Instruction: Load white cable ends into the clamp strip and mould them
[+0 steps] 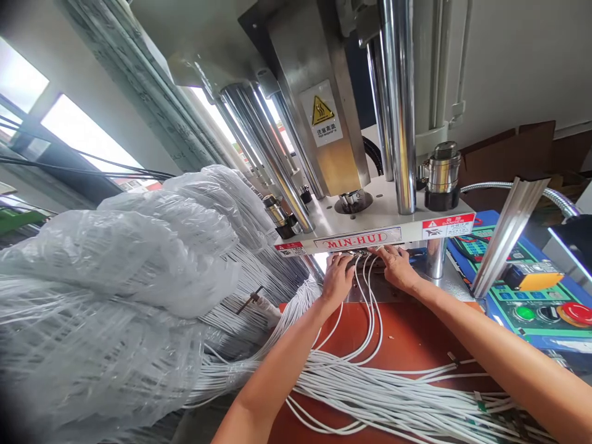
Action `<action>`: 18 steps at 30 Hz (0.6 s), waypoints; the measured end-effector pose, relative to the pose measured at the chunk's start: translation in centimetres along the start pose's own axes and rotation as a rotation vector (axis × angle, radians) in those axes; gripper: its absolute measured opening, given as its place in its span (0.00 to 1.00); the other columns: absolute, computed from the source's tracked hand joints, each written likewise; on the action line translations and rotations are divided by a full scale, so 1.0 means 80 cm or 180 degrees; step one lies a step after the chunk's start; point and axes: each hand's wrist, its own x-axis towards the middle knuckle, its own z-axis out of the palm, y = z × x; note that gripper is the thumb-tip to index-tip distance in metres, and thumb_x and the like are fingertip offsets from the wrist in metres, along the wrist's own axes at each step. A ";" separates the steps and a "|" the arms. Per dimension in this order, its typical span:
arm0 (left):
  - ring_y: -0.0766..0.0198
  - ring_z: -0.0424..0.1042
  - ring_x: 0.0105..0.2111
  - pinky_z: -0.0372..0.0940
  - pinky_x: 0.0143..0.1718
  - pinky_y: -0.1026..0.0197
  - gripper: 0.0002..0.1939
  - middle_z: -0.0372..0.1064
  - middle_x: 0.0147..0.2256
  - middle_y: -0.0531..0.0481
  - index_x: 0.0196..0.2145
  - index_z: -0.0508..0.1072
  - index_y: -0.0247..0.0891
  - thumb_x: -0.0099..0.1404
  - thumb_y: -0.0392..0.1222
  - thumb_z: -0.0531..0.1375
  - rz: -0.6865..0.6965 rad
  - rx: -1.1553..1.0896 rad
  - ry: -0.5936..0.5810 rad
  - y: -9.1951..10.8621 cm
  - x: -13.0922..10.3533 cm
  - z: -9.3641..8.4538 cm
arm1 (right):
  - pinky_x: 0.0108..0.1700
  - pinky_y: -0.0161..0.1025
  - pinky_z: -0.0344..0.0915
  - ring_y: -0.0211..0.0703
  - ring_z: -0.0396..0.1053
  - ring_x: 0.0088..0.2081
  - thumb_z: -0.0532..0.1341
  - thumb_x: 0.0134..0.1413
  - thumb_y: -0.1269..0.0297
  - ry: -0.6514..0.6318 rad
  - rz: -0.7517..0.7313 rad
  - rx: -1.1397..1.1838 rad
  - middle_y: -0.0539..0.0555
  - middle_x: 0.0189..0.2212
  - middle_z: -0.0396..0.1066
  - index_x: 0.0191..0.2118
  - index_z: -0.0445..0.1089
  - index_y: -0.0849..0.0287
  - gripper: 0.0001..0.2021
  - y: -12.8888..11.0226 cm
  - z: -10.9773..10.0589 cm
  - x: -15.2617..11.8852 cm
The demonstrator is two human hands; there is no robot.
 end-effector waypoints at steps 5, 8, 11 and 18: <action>0.52 0.61 0.55 0.60 0.60 0.47 0.17 0.69 0.50 0.46 0.54 0.67 0.39 0.67 0.35 0.57 -0.0010 0.0208 -0.0139 -0.010 0.004 -0.009 | 0.57 0.65 0.50 0.55 0.62 0.56 0.47 0.47 0.85 -0.0037 -0.0307 -0.0183 0.59 0.53 0.70 0.66 0.57 0.50 0.40 -0.023 0.000 0.007; 0.53 0.59 0.58 0.57 0.62 0.47 0.20 0.65 0.56 0.45 0.57 0.65 0.38 0.68 0.33 0.54 0.0081 0.0295 -0.0140 -0.013 0.010 -0.010 | 0.53 0.61 0.52 0.55 0.65 0.52 0.46 0.51 0.84 -0.0074 -0.0474 -0.0376 0.59 0.50 0.72 0.65 0.59 0.52 0.36 -0.030 -0.008 0.012; 0.51 0.57 0.60 0.58 0.61 0.46 0.21 0.63 0.56 0.45 0.59 0.65 0.41 0.69 0.36 0.55 0.0146 0.0390 -0.0248 -0.015 0.014 -0.011 | 0.51 0.58 0.54 0.54 0.66 0.50 0.47 0.53 0.83 -0.0100 -0.0419 -0.0392 0.58 0.49 0.73 0.63 0.61 0.52 0.34 -0.034 -0.014 0.015; 0.51 0.61 0.55 0.62 0.56 0.47 0.17 0.67 0.48 0.44 0.55 0.71 0.42 0.70 0.39 0.54 0.0193 0.0399 -0.0539 -0.026 0.021 -0.007 | 0.55 0.58 0.51 0.55 0.63 0.54 0.48 0.51 0.83 -0.0071 -0.0312 -0.0382 0.59 0.51 0.72 0.63 0.62 0.54 0.34 -0.038 -0.010 0.011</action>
